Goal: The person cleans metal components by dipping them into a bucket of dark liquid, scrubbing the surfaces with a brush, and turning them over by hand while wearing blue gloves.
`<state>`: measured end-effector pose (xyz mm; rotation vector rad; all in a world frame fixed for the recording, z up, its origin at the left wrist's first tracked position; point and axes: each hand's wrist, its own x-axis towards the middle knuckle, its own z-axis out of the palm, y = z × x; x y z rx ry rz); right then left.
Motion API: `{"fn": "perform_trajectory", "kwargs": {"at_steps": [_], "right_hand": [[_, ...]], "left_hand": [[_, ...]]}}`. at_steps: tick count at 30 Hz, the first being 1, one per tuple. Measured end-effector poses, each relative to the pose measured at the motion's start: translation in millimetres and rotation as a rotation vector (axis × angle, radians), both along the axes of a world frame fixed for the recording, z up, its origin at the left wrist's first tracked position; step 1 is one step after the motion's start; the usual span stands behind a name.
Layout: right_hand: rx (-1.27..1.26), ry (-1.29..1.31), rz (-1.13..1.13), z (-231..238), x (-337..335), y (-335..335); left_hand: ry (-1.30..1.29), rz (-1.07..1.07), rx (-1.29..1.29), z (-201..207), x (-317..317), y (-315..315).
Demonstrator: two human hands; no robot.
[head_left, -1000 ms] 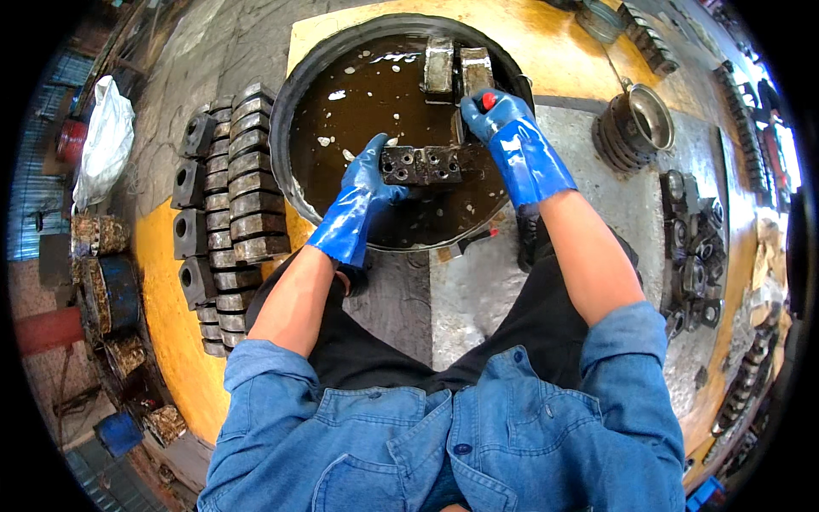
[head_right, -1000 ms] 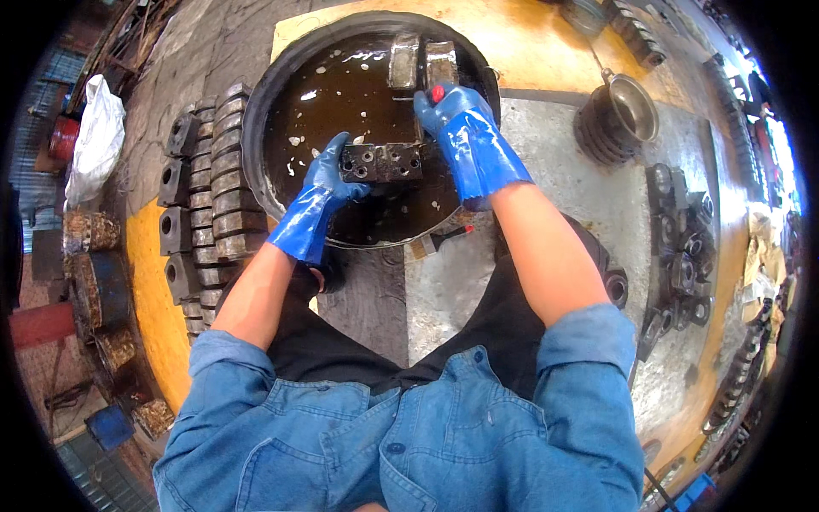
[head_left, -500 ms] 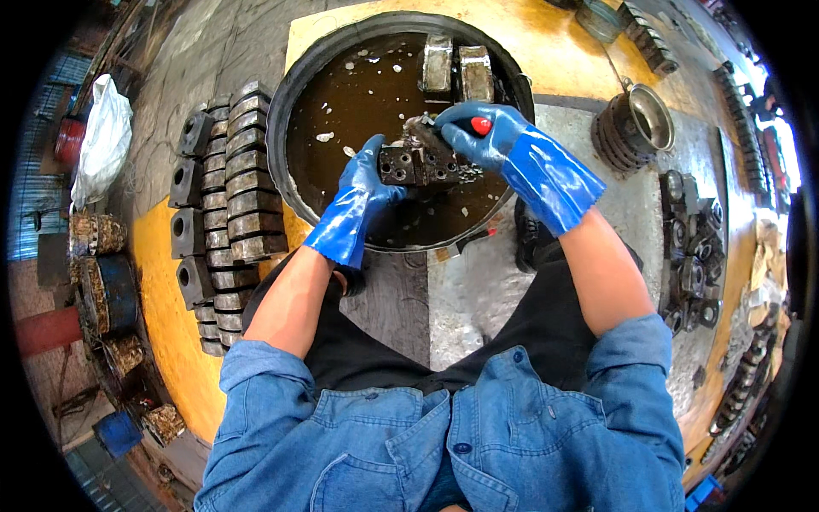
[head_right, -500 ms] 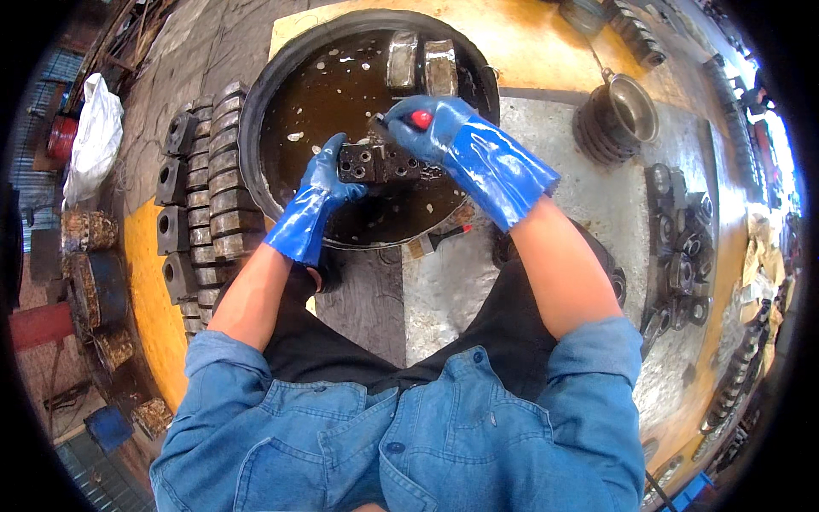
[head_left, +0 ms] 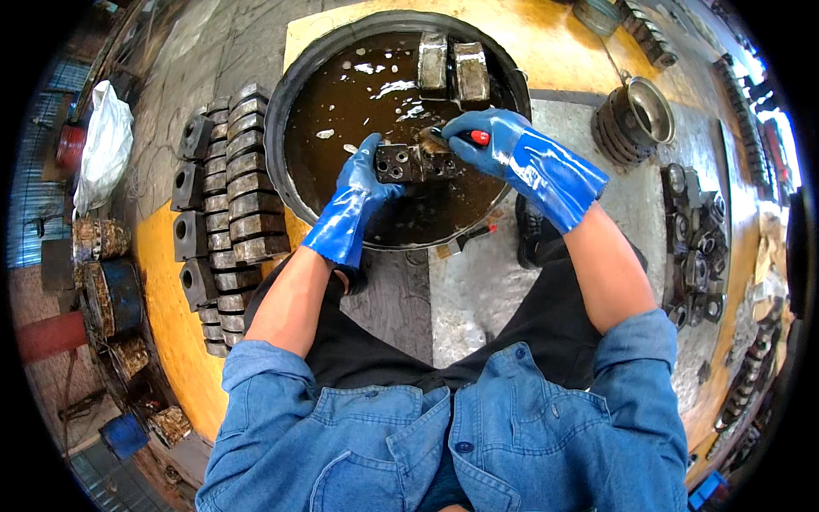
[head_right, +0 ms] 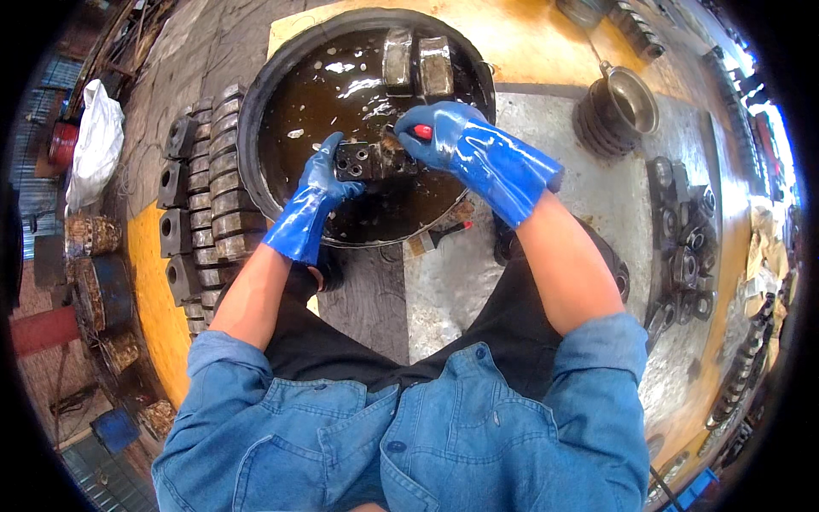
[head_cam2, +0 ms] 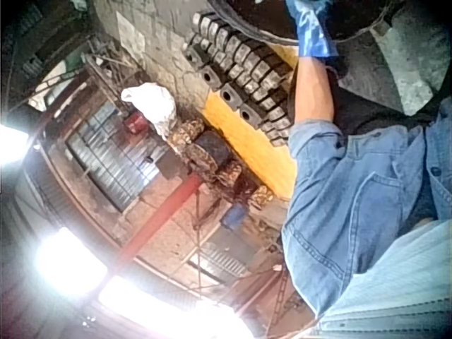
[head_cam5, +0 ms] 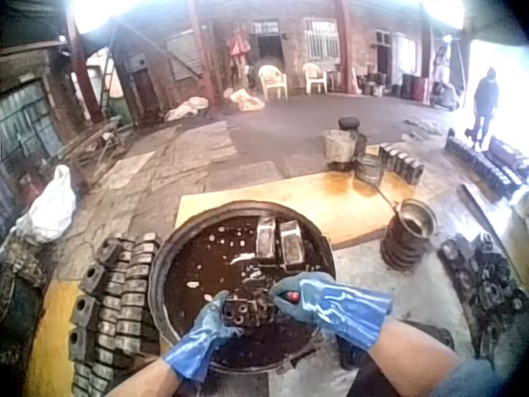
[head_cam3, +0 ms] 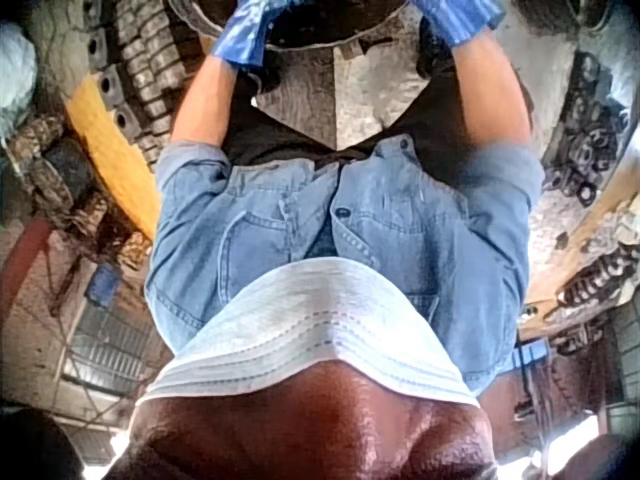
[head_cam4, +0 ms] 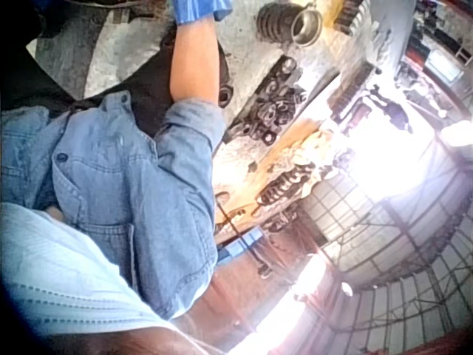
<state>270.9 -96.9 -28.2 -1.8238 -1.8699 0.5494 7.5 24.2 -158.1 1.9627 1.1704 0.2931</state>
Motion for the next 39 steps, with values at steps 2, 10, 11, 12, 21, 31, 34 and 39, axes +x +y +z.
{"fn": "perform_trajectory", "kwargs": {"at_steps": [2, 10, 11, 12, 21, 31, 34, 39], "right_hand": [[0.065, 0.026, 0.070, -1, -8, -6], [0.113, -0.146, 0.197, -4, -22, -7], [0.054, -0.150, 0.224, -4, -28, -7], [0.002, -0.162, 0.244, 4, -35, -12], [-0.130, -0.328, 0.368, 27, -59, -16], [-0.123, -0.375, 0.394, 22, -57, -18], [-0.181, -0.380, 0.278, 22, -50, -7], [-0.119, -0.283, 0.309, 22, -53, -11]], "left_hand": [[0.026, 0.007, -0.032, 2, 1, -2], [0.024, 0.006, 0.053, 6, 2, -1], [0.013, -0.003, 0.061, 0, -1, 2], [0.002, -0.013, 0.063, -1, -1, 0], [-0.008, 0.027, 0.066, -4, -5, 2], [0.014, -0.007, 0.023, 22, 8, -4], [0.002, -0.002, 0.026, 13, 0, 2], [0.023, -0.005, 0.083, 12, 5, 1]]}}
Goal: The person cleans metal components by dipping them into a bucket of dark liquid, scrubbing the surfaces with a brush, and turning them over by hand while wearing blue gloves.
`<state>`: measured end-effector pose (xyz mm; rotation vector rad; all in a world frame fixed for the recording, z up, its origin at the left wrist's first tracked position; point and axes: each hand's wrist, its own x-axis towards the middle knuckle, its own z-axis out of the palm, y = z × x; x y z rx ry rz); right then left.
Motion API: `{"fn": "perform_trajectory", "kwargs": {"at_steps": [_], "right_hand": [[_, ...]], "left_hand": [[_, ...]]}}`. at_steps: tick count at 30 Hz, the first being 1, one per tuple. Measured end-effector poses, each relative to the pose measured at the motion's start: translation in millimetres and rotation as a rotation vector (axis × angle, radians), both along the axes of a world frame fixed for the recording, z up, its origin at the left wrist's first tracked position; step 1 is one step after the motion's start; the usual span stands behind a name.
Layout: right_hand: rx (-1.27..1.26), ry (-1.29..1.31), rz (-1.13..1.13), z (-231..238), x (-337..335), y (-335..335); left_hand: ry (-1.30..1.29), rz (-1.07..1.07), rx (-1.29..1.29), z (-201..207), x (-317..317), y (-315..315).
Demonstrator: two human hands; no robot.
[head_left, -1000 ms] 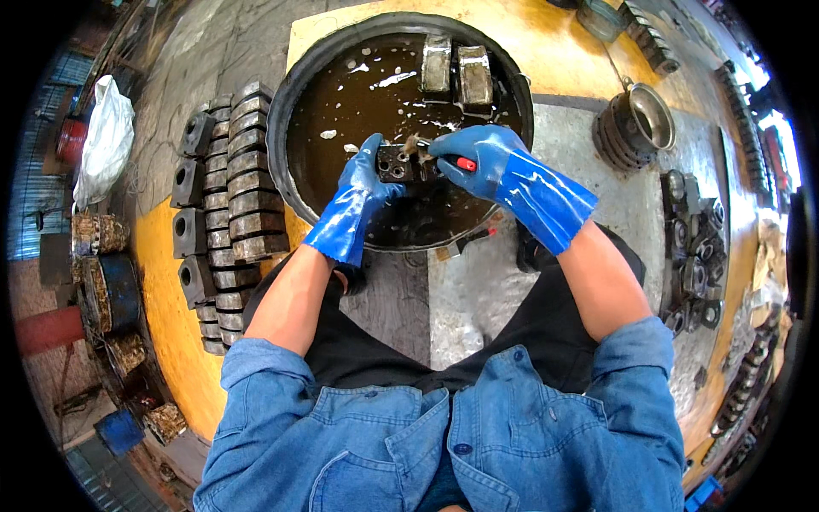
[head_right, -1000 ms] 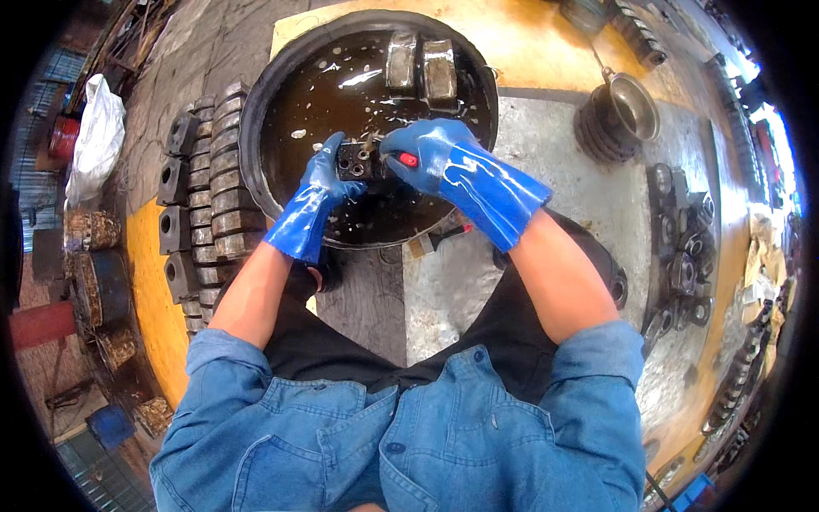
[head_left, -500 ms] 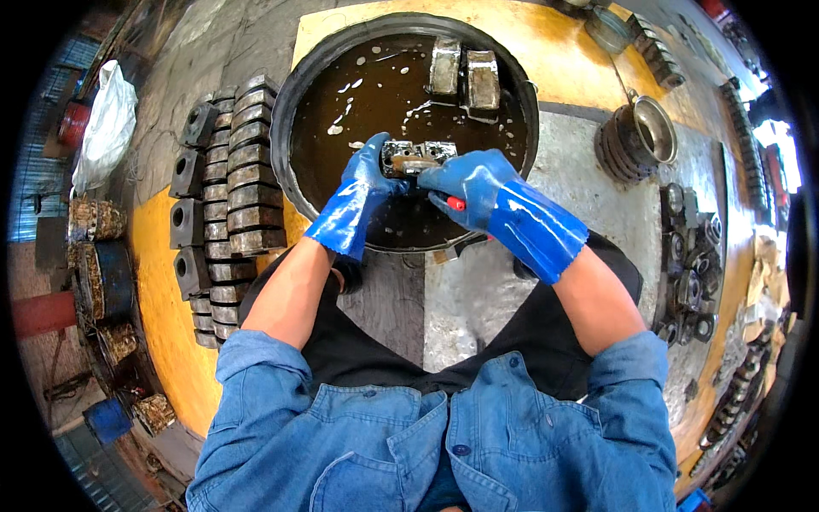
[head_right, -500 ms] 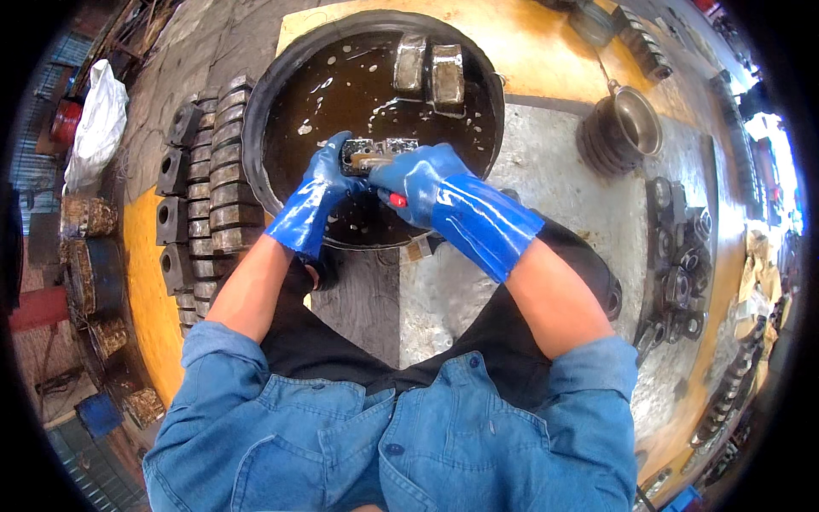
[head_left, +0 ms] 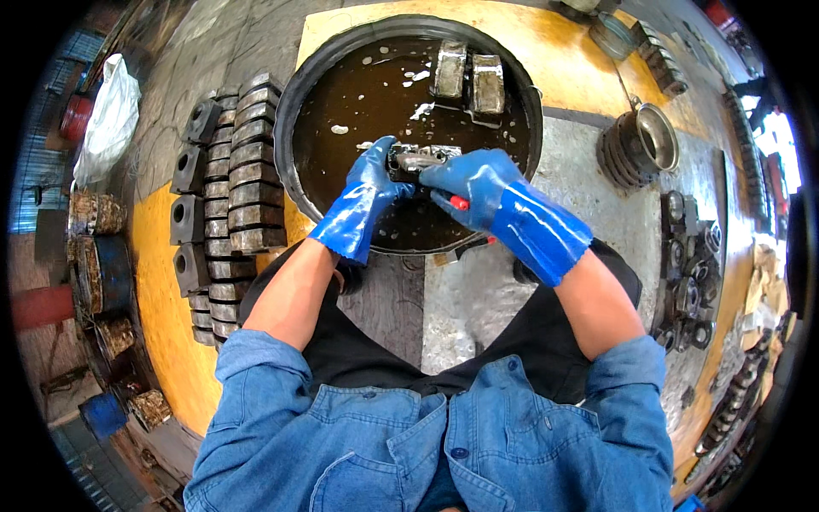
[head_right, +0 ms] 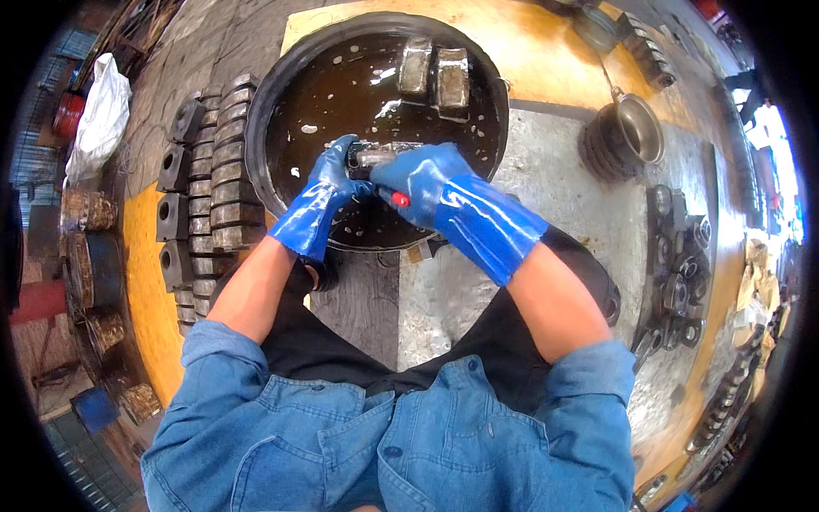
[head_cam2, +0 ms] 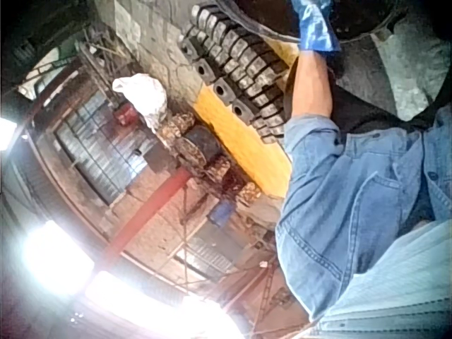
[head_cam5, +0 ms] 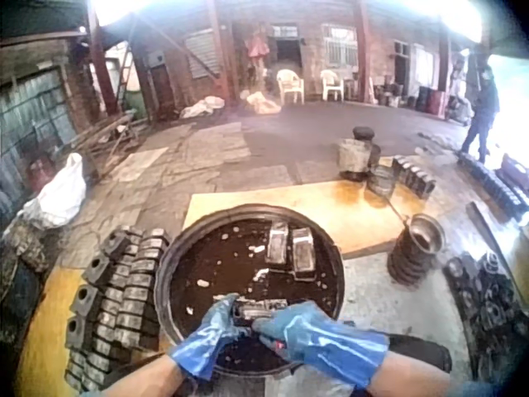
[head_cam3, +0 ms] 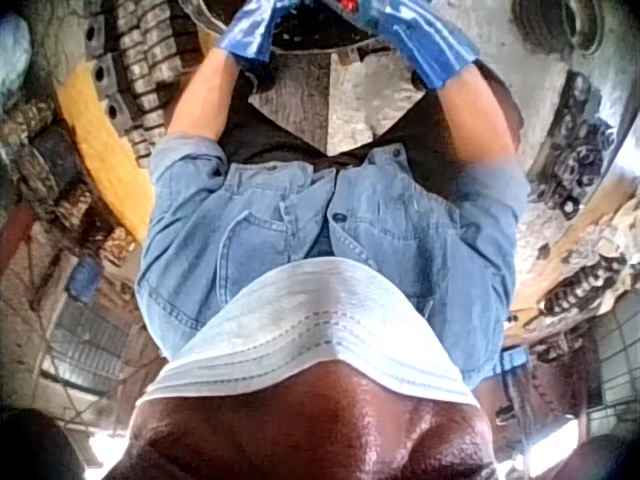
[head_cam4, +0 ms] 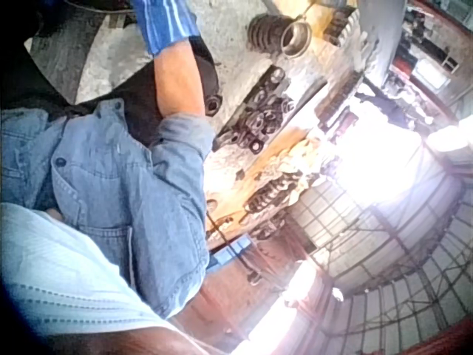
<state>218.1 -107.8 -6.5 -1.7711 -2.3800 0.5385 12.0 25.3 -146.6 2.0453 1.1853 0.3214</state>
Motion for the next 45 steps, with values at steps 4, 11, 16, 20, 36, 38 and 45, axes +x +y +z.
{"fn": "perform_trajectory", "kwargs": {"at_steps": [4, 11, 16, 20, 36, 38, 45], "right_hand": [[-0.003, 0.024, -0.078, -14, 9, 11], [0.098, 0.060, -0.097, -15, 9, 8], [0.116, 0.064, -0.125, -12, 9, 11], [0.046, 0.100, -0.079, -12, 2, 11], [0.093, 0.458, -0.432, -24, 34, 16], [0.070, 0.308, -0.445, -27, 33, 13], [0.072, 0.274, -0.332, -20, 27, -8]], "left_hand": [[0.010, -0.002, -0.038, 12, 2, -2], [-0.008, -0.017, 0.005, 7, 1, -3], [0.017, 0.015, -0.011, 2, -1, 0], [0.050, 0.013, 0.026, 6, 1, -5], [0.035, 0.008, -0.034, 9, 0, -5], [0.036, 0.000, -0.023, 6, 2, -5], [0.003, -0.017, -0.030, 14, -1, -7]]}}
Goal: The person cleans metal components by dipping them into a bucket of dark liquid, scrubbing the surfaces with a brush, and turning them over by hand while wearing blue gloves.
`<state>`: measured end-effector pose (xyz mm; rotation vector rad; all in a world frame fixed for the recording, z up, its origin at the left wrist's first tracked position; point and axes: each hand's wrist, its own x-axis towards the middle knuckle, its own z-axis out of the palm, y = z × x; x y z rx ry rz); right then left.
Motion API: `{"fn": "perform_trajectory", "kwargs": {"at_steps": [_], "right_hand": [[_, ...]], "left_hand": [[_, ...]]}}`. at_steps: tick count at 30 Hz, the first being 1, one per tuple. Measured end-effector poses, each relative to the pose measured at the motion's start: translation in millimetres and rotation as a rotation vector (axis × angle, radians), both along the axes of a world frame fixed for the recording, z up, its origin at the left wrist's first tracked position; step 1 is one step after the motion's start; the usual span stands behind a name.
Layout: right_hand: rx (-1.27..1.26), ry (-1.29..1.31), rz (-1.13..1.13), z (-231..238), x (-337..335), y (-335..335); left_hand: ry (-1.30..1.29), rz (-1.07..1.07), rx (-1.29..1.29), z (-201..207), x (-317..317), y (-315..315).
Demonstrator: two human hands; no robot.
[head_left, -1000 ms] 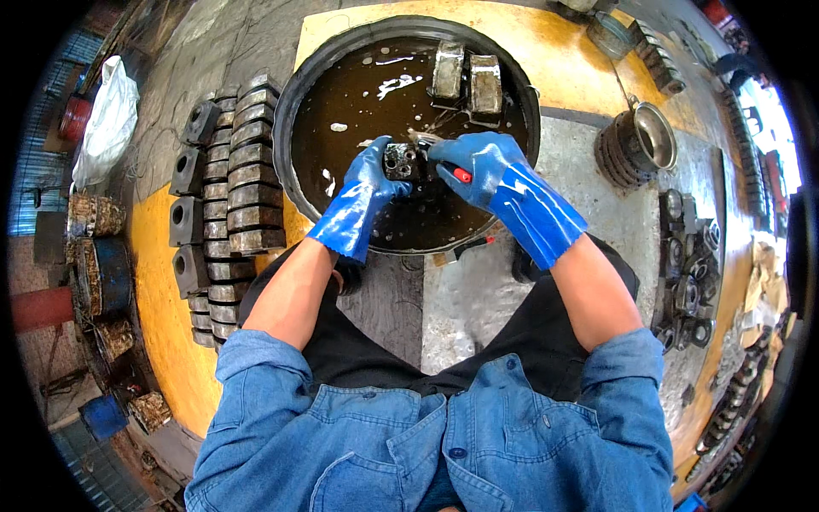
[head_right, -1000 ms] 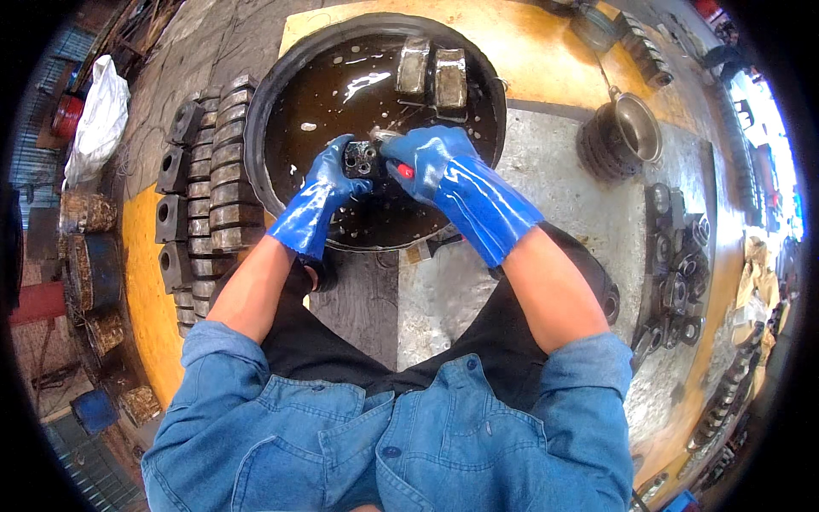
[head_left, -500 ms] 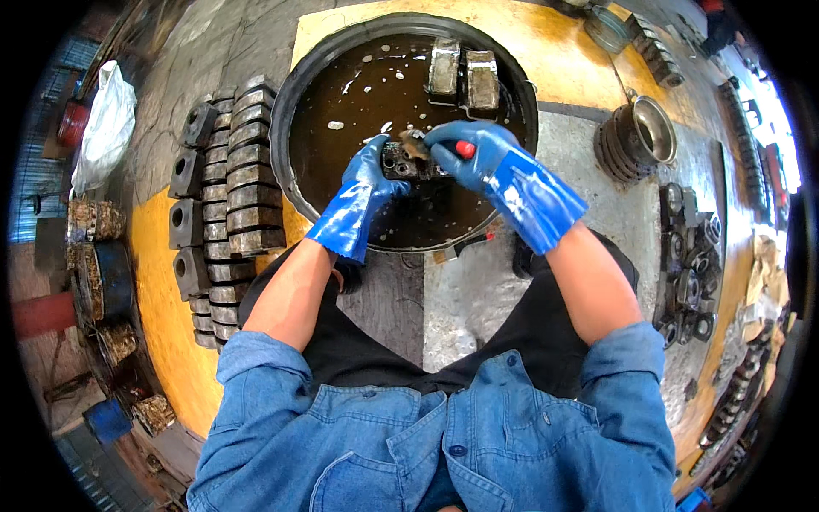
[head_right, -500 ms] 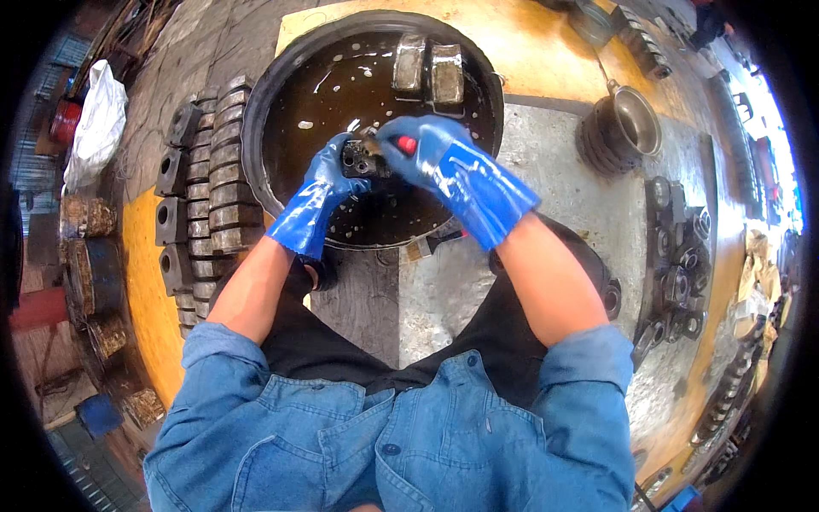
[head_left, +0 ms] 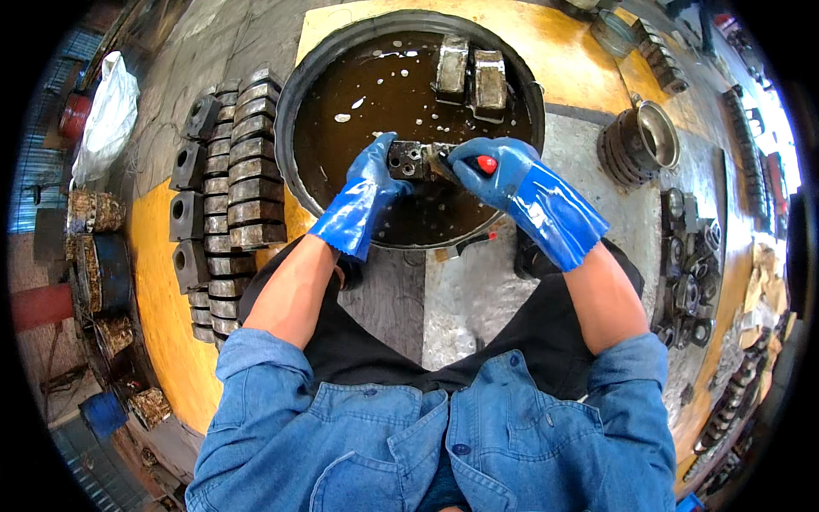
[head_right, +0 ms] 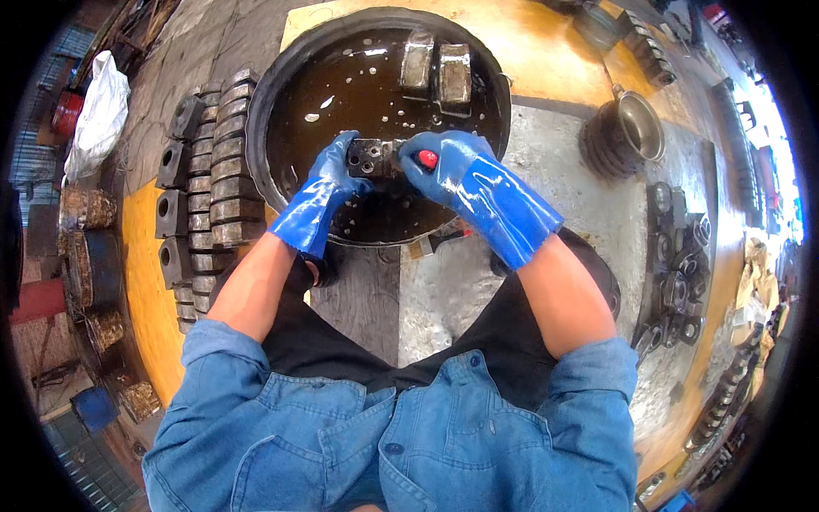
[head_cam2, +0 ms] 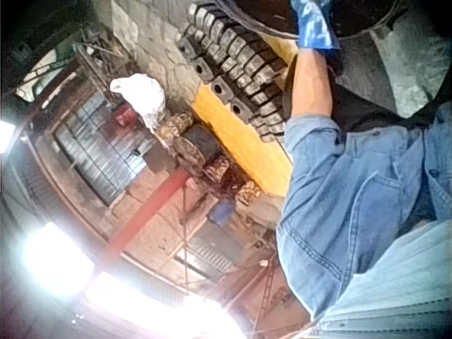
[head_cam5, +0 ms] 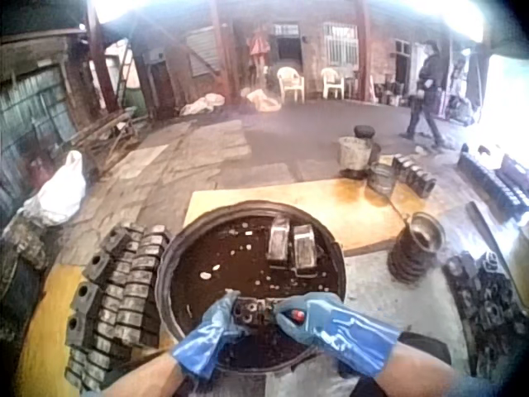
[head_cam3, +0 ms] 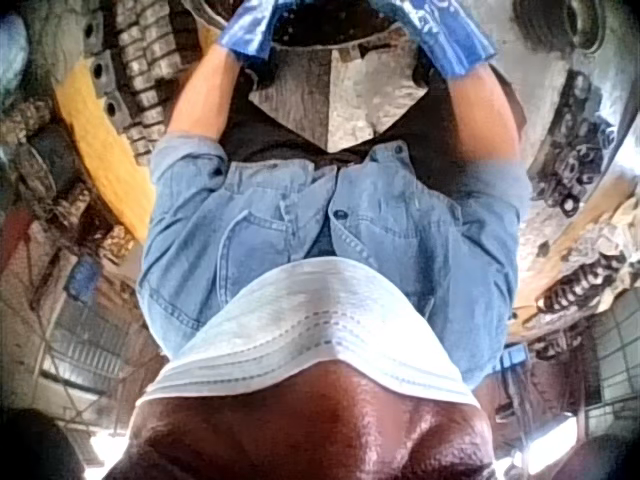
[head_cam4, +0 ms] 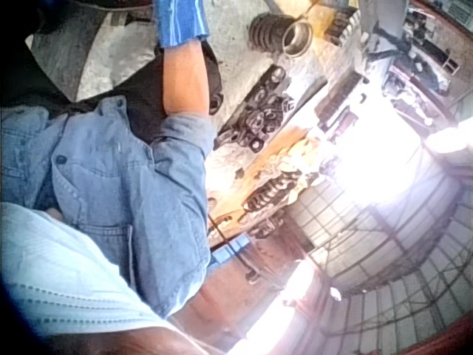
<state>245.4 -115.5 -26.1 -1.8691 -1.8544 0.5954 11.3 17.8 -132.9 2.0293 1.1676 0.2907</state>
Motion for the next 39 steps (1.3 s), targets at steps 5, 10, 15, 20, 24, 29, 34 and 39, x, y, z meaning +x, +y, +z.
{"fn": "perform_trajectory", "kwargs": {"at_steps": [5, 10, 15, 20, 24, 29, 34, 39], "right_hand": [[0.148, -0.133, -0.159, -9, 17, 10], [-0.159, -0.209, -0.249, -57, 36, 22], [-0.160, -0.046, -0.189, -70, 32, 19], [0.002, 0.137, -0.224, -14, 18, 12], [0.078, 0.178, -0.060, -9, 9, 7], [0.053, 0.071, -0.170, 4, 10, 17], [-0.040, 0.102, -0.113, -8, 24, 16], [0.016, -0.069, -0.269, -22, 36, 26]], "left_hand": [[0.043, -0.006, 0.021, -1, 2, 6], [0.008, -0.017, 0.002, -14, 2, 12], [0.056, -0.018, 0.045, -11, -1, 11], [0.026, 0.018, -0.029, 2, -3, 2], [0.040, 0.000, -0.006, 2, 4, 6], [0.017, 0.015, -0.037, -14, -2, 14], [0.044, 0.016, -0.045, 10, 5, 5], [0.065, 0.030, -0.050, -3, 6, 9]]}}
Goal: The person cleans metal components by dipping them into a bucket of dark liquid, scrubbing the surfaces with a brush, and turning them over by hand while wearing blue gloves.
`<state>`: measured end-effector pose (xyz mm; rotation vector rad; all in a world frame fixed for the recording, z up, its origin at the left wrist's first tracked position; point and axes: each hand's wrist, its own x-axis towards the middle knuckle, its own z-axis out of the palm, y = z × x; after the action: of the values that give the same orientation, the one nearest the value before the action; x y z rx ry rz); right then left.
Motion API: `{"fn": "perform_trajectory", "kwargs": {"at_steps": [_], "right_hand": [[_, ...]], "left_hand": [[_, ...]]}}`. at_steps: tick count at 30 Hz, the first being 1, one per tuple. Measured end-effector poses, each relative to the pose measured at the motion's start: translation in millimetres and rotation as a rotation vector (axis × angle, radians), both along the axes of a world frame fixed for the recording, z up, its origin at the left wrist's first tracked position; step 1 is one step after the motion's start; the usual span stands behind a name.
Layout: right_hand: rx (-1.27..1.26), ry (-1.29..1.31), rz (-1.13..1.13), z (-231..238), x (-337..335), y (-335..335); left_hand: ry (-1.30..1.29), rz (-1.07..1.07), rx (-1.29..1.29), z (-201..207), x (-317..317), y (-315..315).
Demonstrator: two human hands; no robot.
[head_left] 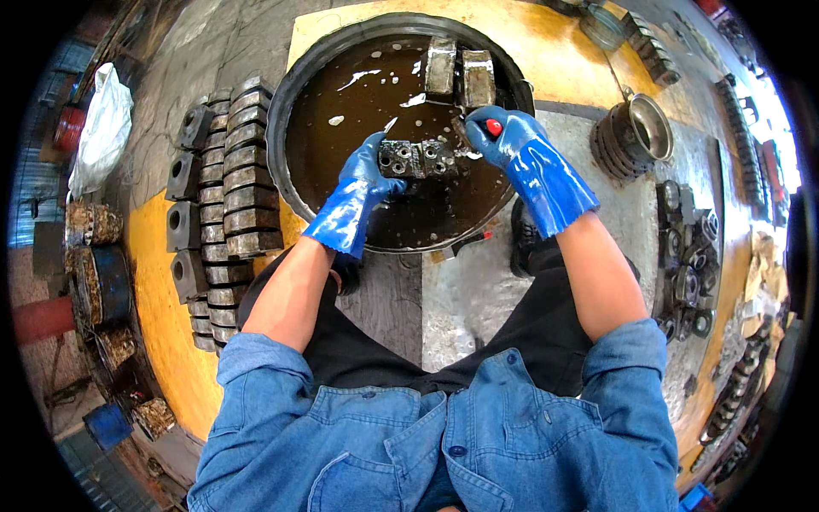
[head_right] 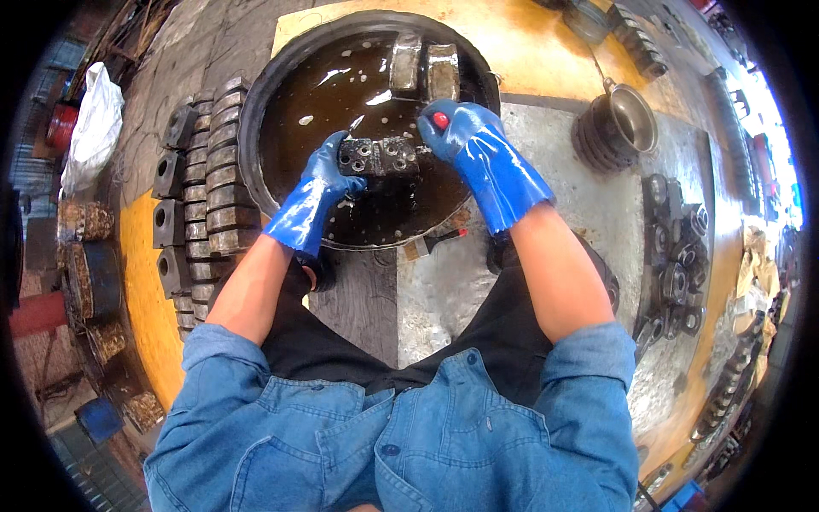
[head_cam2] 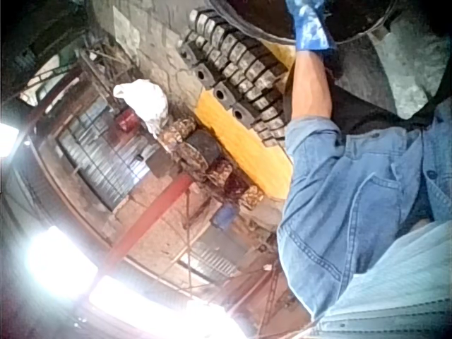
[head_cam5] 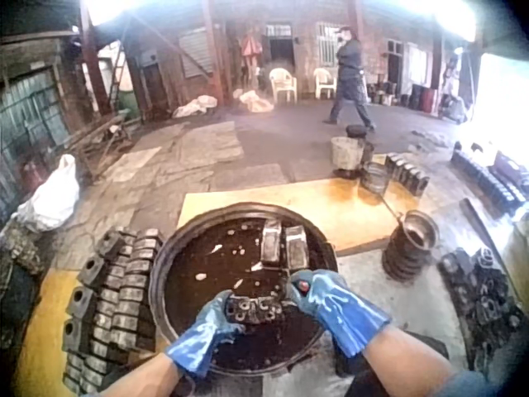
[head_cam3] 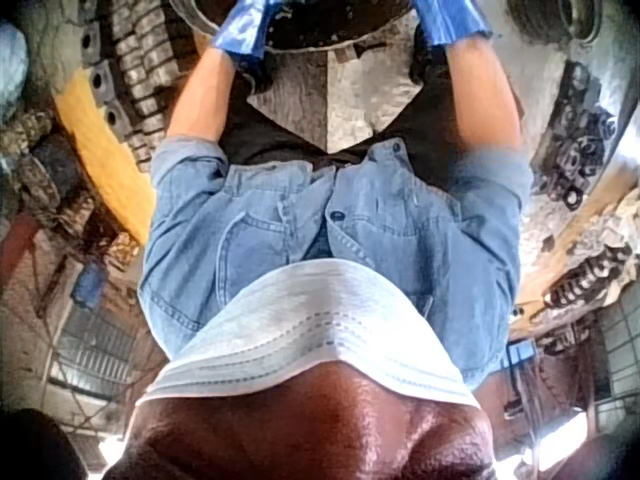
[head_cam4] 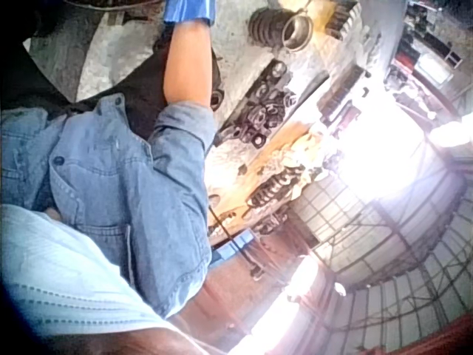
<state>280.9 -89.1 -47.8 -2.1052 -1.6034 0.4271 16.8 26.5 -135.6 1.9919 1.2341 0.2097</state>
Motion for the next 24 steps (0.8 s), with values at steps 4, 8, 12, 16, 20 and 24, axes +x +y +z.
{"fn": "perform_trajectory", "kwargs": {"at_steps": [4, 8, 12, 16, 20, 24], "right_hand": [[0.277, 0.283, 0.082, -3, -29, 2], [0.077, 0.625, 0.126, 6, -50, 6], [0.105, 0.622, -0.009, -8, -47, 23], [-0.027, 0.811, 0.014, -2, -60, 32], [0.088, 0.662, -0.015, -25, -49, 40], [-0.007, 0.650, 0.023, 8, -59, 37]], "left_hand": [[-0.026, 0.011, -0.014, 7, 1, -4], [-0.022, 0.042, -0.028, 6, 2, -5], [-0.059, 0.032, 0.019, -9, -3, 0], [-0.160, 0.027, -0.018, -15, -6, 0], [-0.120, 0.088, -0.080, -11, 3, -1], [-0.223, 0.012, 0.012, -16, -6, 1]]}}
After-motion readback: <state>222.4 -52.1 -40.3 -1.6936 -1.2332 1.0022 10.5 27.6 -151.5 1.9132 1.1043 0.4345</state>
